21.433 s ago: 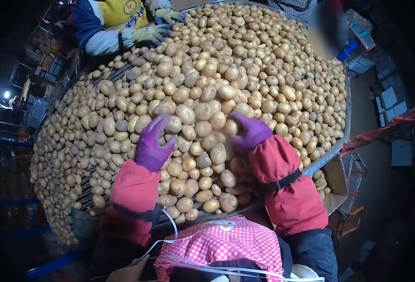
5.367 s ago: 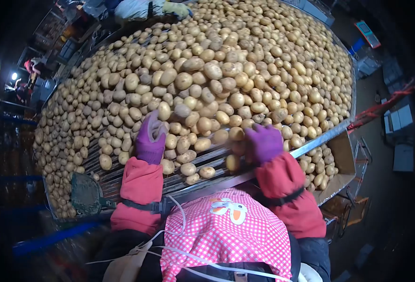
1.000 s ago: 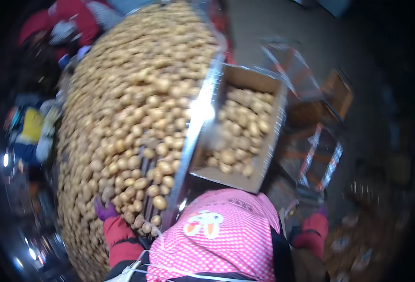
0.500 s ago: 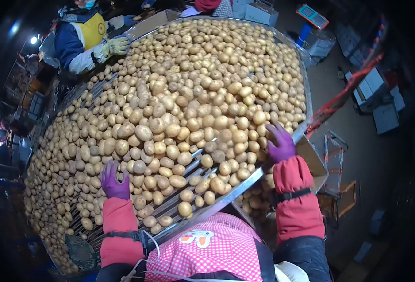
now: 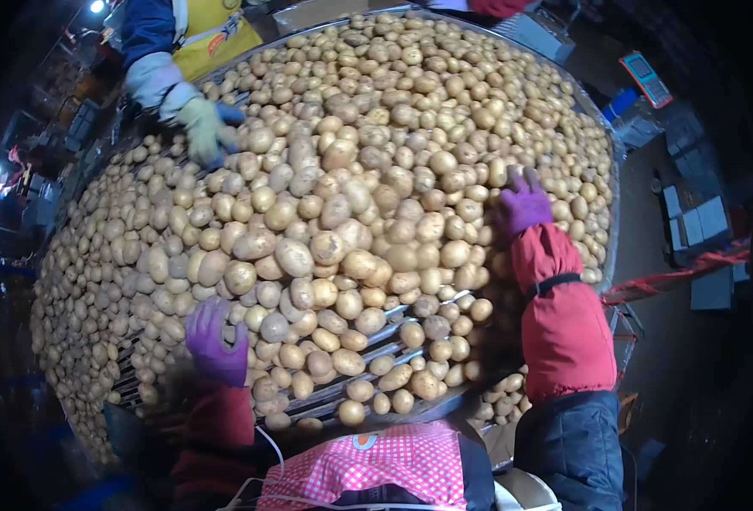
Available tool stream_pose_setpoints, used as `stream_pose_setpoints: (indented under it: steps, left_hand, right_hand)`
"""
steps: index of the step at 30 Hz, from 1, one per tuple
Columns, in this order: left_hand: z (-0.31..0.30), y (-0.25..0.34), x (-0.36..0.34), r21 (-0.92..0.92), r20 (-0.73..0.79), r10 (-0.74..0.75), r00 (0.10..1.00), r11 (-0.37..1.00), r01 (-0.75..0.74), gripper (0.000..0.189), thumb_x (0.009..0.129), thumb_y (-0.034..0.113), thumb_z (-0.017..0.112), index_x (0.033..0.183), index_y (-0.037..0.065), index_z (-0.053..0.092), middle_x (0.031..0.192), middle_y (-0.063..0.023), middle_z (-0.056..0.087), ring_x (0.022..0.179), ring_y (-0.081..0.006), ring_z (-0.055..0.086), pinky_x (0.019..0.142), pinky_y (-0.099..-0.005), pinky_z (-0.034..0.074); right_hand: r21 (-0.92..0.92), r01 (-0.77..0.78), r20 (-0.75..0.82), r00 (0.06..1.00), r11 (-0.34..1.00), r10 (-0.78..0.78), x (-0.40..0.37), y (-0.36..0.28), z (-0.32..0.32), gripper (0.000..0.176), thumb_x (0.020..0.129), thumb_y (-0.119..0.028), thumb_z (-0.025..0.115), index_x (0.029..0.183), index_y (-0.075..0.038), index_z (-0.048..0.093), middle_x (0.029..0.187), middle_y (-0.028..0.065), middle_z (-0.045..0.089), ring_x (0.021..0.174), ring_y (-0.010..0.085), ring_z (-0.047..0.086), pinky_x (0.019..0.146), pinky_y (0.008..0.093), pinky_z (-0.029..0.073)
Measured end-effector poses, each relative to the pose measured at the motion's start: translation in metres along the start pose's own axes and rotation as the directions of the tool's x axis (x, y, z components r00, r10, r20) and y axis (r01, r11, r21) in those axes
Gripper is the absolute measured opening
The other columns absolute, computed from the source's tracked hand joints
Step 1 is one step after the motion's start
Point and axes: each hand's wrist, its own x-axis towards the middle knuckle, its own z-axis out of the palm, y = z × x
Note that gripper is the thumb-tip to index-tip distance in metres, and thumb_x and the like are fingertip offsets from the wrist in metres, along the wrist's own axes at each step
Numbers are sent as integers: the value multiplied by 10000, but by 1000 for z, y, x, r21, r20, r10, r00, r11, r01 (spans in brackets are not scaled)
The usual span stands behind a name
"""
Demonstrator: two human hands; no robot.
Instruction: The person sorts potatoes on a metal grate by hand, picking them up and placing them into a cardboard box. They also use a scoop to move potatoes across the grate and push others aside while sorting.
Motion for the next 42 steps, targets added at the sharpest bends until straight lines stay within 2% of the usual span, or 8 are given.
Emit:
stream_pose_setpoints:
  steps: [3,14,20,25,31,40,41,42]
  left_hand:
    - [-14,9,10,7,48,-28,998,1000,28,427,783,182,713,1176,40,629,1249,-165,606,1174,-359,556,1054,-520,399]
    - [-16,5,8,134,238,-149,960,984,119,502,813,195,722,1269,35,582,1302,-182,577,1238,-375,509,1061,-479,408]
    - [-6,-5,3,29,131,-94,987,995,92,493,803,201,734,1254,51,604,1296,-164,585,1229,-361,517,1060,-484,400]
    - [-3,-3,5,-19,-37,-66,997,998,65,416,745,204,743,1131,72,660,1196,-134,626,1136,-341,563,1043,-502,402]
    - [1,-7,9,-4,-46,-77,996,997,77,398,731,218,732,1099,78,675,1163,-117,643,1124,-321,572,1030,-495,406]
    - [-2,-6,11,0,-33,-110,993,994,110,411,750,244,722,1131,96,680,1185,-105,638,1130,-320,569,1035,-501,394]
    - [-3,-4,10,0,-24,-120,992,993,120,408,752,246,722,1130,98,681,1188,-105,637,1130,-320,568,1034,-501,395]
    - [-2,-5,12,2,-24,-127,992,992,127,405,754,247,721,1129,99,681,1191,-106,637,1131,-320,568,1034,-502,395]
  right_hand:
    - [158,-252,-58,963,955,264,33,11,0,289,803,-338,699,1010,-138,670,1444,198,462,1294,448,448,1038,506,429]
    - [350,486,-413,847,801,-334,8,-175,-51,380,665,-461,718,911,-172,701,1056,19,649,1172,265,547,1047,501,373]
    - [254,425,-487,832,869,-265,49,-115,-43,403,598,-370,809,845,-96,647,1001,97,627,948,354,598,863,504,465]
    - [48,-225,31,974,973,224,88,-92,-50,500,712,-451,768,1084,-135,658,1191,120,592,1113,339,538,960,487,414]
    - [558,557,-502,817,615,-284,67,-208,-81,445,792,-335,685,1217,-212,631,1273,157,577,1201,394,517,1003,480,423]
    - [247,421,-451,847,873,-281,75,-176,-55,132,660,-281,712,744,-180,702,863,39,657,908,269,621,818,435,477]
    - [74,220,244,942,973,-231,95,-168,-81,168,660,-285,715,794,-186,706,875,70,657,910,300,616,818,450,473]
    - [74,219,-21,976,973,-218,106,-158,-74,242,659,-289,721,876,-183,703,940,89,652,957,311,610,837,459,477]
